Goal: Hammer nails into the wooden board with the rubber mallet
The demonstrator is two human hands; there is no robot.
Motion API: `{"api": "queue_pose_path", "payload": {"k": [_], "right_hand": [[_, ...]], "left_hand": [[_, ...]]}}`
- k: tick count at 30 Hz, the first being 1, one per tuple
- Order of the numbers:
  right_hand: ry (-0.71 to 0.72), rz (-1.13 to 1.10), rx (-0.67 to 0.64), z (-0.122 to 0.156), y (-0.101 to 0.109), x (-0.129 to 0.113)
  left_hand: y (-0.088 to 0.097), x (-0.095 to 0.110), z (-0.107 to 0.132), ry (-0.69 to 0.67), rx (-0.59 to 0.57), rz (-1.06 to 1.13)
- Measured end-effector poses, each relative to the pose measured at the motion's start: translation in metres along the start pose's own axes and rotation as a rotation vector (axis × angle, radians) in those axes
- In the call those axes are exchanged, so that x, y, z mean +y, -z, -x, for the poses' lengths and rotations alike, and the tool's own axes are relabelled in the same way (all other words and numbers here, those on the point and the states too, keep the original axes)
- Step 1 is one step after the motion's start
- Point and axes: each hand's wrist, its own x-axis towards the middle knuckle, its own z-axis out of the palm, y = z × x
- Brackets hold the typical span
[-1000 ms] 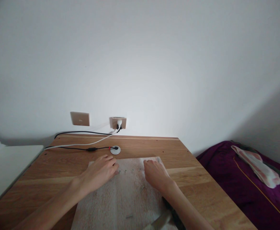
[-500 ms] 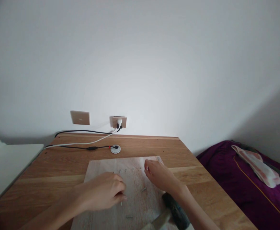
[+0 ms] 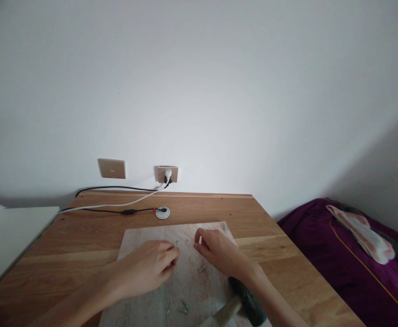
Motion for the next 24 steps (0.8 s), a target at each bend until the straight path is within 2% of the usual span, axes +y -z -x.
{"api": "queue_pose_path", "payload": {"k": [3,6,14,24], "right_hand": [[-0.075,0.131,0.074,-0.008,-0.006,0.005],[-0.127,0.252,0.08,-0.014,-0.014,0.006],[-0.136,0.463,-0.034,-0.026,-0.026,0.001],[-0.073,0.453,-0.04,-0.027,-0.025,-0.002]], "left_hand": [[-0.008,-0.012,-0.007,0.046,0.145,-0.015],[-0.015,-0.023,-0.01,0.106,0.203,-0.008],[-0.02,-0.034,-0.01,0.11,0.151,0.016],[-0.017,-0.032,-0.01,0.024,0.103,-0.198]]}}
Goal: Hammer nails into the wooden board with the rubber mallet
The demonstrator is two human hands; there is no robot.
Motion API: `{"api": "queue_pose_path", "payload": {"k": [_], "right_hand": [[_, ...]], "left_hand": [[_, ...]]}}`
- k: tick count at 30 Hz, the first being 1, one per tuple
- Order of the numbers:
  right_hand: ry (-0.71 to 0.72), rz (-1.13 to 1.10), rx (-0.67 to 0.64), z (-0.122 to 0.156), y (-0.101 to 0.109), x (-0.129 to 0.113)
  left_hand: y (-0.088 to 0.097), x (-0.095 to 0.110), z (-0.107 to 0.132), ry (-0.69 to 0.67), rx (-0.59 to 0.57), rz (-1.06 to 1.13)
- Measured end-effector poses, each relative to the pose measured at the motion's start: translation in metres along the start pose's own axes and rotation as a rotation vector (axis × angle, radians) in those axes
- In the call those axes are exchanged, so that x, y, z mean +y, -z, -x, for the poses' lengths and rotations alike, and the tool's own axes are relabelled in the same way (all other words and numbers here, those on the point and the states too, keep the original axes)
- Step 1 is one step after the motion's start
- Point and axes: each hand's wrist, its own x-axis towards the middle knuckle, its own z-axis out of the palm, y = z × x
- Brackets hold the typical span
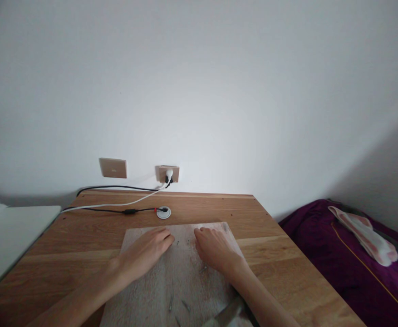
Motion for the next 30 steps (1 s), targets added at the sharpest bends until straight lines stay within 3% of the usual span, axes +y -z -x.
{"api": "queue_pose_path", "payload": {"k": [7,14,23,30], "right_hand": [[0.009,-0.14,0.065,0.01,0.013,0.003],[0.204,-0.397,-0.166,0.035,0.024,-0.002],[0.015,-0.307,-0.019,0.018,0.02,-0.006],[-0.096,-0.129,0.004,0.004,0.018,-0.027]], "left_hand": [[-0.011,-0.005,0.002,-0.063,0.104,-0.022],[-0.021,-0.01,-0.001,-0.09,0.15,-0.118],[-0.026,0.001,-0.005,0.015,0.29,-0.172],[-0.011,0.018,-0.001,-0.051,0.174,0.074]]}}
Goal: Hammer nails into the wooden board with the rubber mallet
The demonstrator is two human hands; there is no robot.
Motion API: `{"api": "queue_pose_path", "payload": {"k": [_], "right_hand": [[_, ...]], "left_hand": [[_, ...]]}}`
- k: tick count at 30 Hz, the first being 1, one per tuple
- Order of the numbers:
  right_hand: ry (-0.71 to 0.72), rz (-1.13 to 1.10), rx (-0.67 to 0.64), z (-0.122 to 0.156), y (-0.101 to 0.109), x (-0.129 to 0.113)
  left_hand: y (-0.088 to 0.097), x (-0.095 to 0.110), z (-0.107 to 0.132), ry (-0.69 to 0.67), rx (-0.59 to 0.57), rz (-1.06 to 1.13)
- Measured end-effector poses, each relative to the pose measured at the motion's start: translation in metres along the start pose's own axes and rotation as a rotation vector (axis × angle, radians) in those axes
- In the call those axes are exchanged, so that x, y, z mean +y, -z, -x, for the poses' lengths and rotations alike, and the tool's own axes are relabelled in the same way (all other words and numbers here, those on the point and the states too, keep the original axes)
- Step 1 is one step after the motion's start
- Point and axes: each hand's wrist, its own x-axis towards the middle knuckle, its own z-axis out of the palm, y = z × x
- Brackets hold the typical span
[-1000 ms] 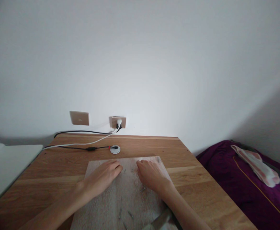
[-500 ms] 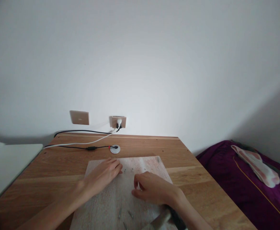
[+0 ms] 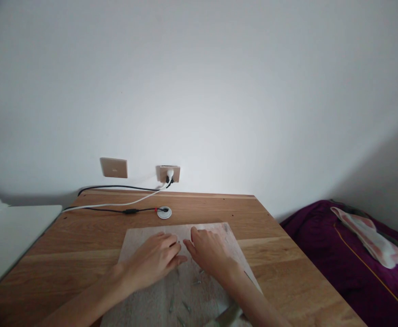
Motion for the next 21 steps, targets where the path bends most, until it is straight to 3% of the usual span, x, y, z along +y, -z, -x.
{"api": "queue_pose_path", "payload": {"k": [4,10,13,21], "right_hand": [[0.013,0.065,-0.033,-0.005,-0.004,-0.003],[0.067,0.116,-0.075,-0.009,-0.007,-0.003],[0.087,0.124,-0.086,-0.009,-0.008,-0.004],[0.115,0.052,-0.014,-0.003,0.003,-0.005]], "left_hand": [[0.001,-0.002,-0.001,0.067,0.015,0.01],[-0.015,-0.01,0.001,-0.013,0.005,0.047],[-0.022,-0.011,0.001,0.008,0.008,0.077],[-0.024,-0.016,-0.005,0.098,0.024,0.192]]}}
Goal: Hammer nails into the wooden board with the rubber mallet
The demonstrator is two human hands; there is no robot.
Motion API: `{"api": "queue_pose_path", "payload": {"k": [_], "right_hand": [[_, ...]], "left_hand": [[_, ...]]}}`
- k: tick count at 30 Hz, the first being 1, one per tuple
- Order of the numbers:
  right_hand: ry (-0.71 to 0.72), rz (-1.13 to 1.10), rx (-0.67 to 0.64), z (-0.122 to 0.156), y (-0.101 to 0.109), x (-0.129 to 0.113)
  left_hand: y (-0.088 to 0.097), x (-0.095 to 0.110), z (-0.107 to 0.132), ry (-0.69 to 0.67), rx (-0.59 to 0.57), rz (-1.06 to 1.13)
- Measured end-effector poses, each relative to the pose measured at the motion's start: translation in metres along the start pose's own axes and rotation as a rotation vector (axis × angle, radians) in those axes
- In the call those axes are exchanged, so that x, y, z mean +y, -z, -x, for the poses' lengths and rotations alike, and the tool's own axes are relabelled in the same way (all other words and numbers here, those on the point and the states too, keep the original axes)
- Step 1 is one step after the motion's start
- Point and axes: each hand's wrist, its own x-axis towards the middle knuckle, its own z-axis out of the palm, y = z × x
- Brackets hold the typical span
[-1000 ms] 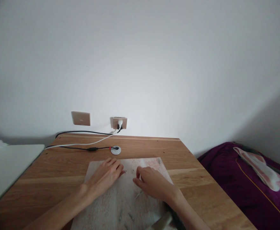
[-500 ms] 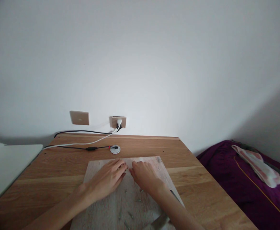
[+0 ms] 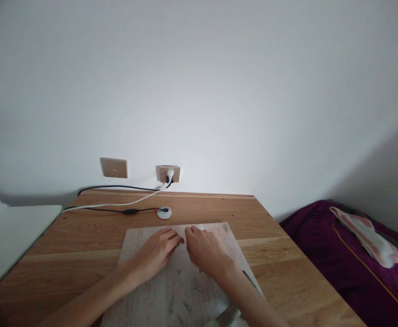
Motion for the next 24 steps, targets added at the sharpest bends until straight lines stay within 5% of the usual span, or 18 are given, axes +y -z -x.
{"api": "queue_pose_path", "payload": {"k": [6,15,24], "right_hand": [[0.091,-0.278,0.067,0.012,0.003,0.009],[0.222,-0.596,-0.074,0.046,-0.004,0.019],[0.274,-0.699,-0.164,0.05,-0.008,0.014]], "left_hand": [[0.002,-0.001,-0.001,0.004,-0.017,-0.029],[0.002,-0.001,-0.002,-0.055,-0.019,-0.163],[0.001,-0.003,-0.003,-0.065,-0.031,-0.156]]}}
